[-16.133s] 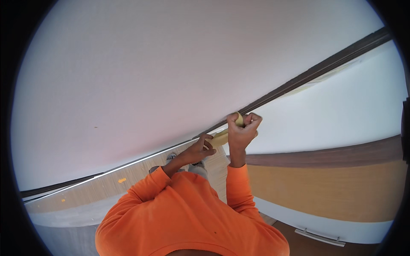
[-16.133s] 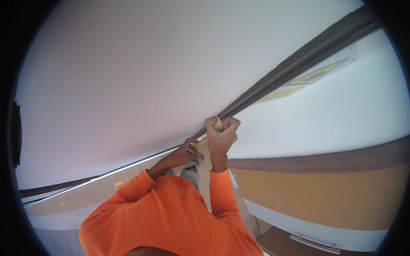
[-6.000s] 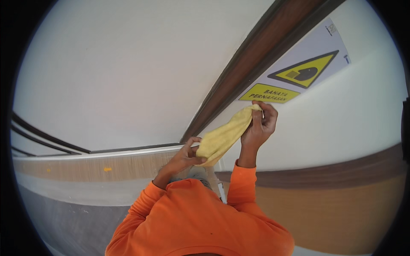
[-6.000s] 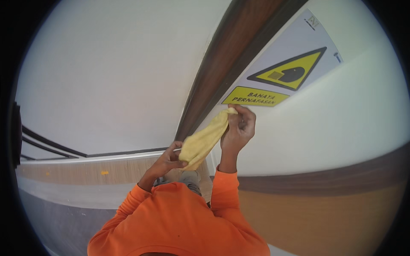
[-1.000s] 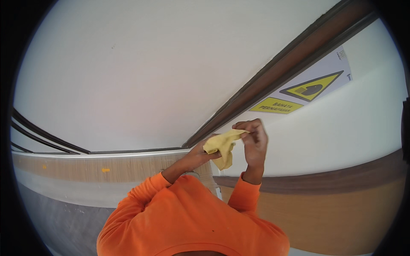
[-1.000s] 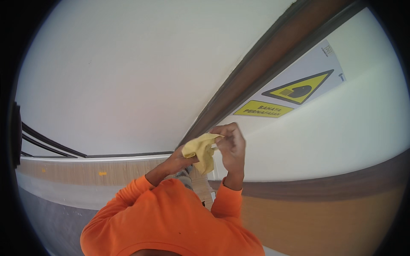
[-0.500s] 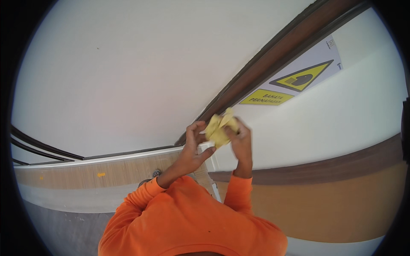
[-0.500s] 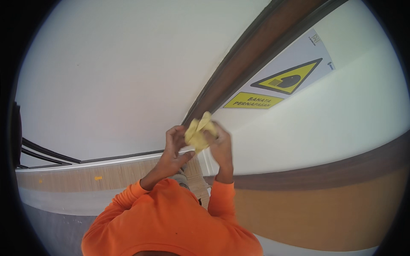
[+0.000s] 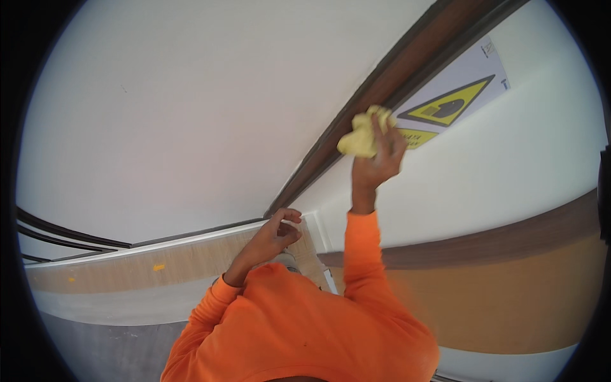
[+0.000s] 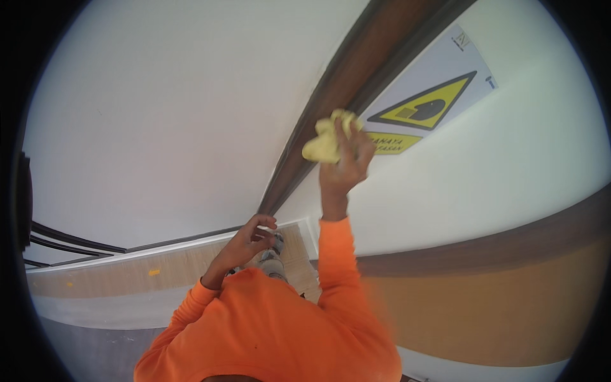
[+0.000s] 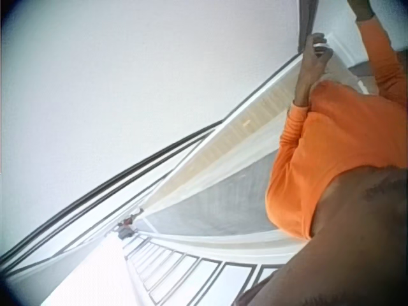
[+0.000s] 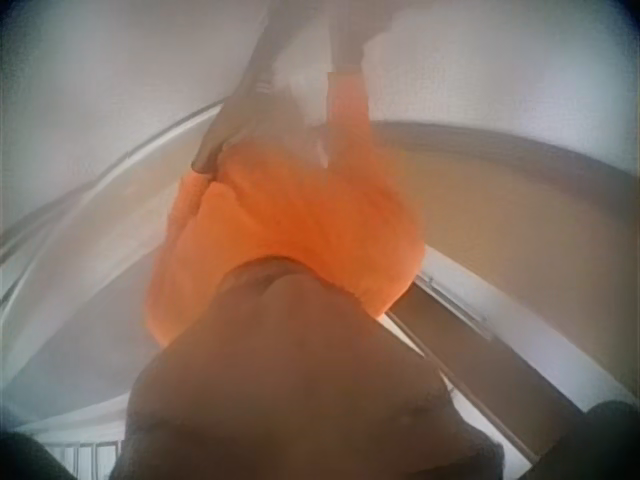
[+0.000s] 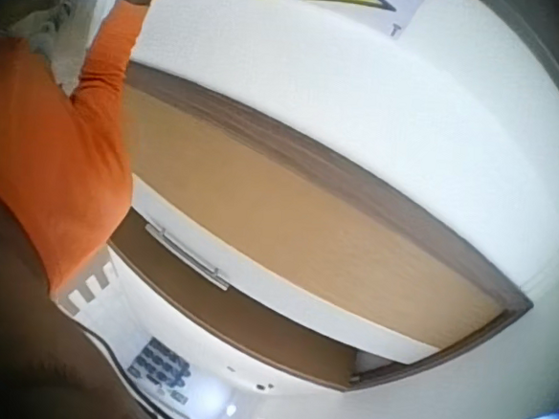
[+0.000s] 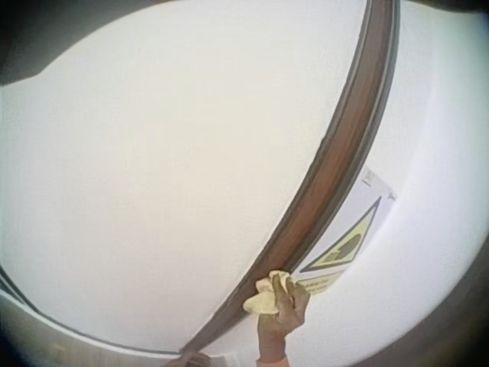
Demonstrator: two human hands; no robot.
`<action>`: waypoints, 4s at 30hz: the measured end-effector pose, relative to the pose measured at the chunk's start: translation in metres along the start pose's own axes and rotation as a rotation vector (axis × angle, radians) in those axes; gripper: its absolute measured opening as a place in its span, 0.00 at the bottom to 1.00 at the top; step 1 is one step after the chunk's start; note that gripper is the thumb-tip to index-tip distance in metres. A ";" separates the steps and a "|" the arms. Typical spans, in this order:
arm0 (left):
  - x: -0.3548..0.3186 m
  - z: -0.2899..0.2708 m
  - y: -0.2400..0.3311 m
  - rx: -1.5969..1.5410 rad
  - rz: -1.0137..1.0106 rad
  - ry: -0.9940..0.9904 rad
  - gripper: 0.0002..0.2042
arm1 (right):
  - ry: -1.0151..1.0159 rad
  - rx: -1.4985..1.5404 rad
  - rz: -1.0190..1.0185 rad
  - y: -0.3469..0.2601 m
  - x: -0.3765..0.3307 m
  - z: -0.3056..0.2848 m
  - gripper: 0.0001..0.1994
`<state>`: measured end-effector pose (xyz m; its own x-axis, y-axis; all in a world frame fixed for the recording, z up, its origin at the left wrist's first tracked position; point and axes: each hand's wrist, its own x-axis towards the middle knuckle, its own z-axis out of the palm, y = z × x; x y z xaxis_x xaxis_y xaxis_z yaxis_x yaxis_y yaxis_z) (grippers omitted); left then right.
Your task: The person wipes a dark wooden handrail with a yellow cloth while walking down a staircase. They then enter a storage room filled with construction materials and pick up a white bucket containing a green cloth.
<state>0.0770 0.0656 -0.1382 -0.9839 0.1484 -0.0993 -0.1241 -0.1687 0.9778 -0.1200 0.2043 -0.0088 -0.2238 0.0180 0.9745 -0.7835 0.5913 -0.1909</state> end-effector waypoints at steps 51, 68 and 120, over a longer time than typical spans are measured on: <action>-0.045 -0.071 -0.082 0.040 -0.175 0.209 0.18 | -0.304 0.212 0.083 -0.047 -0.017 0.001 0.13; -0.031 -0.035 -0.102 -0.095 -0.327 0.342 0.28 | -1.430 0.580 0.913 0.019 -0.254 -0.056 0.12; 0.194 0.141 0.598 1.939 1.856 1.365 0.16 | -0.974 1.099 1.357 0.129 -0.224 -0.163 0.17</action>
<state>-0.1698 0.1305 0.4535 0.1751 0.5765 0.7981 -0.3386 0.7964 -0.5010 -0.0766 0.4081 -0.2327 -0.7520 -0.6422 -0.1485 0.2670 -0.0908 -0.9594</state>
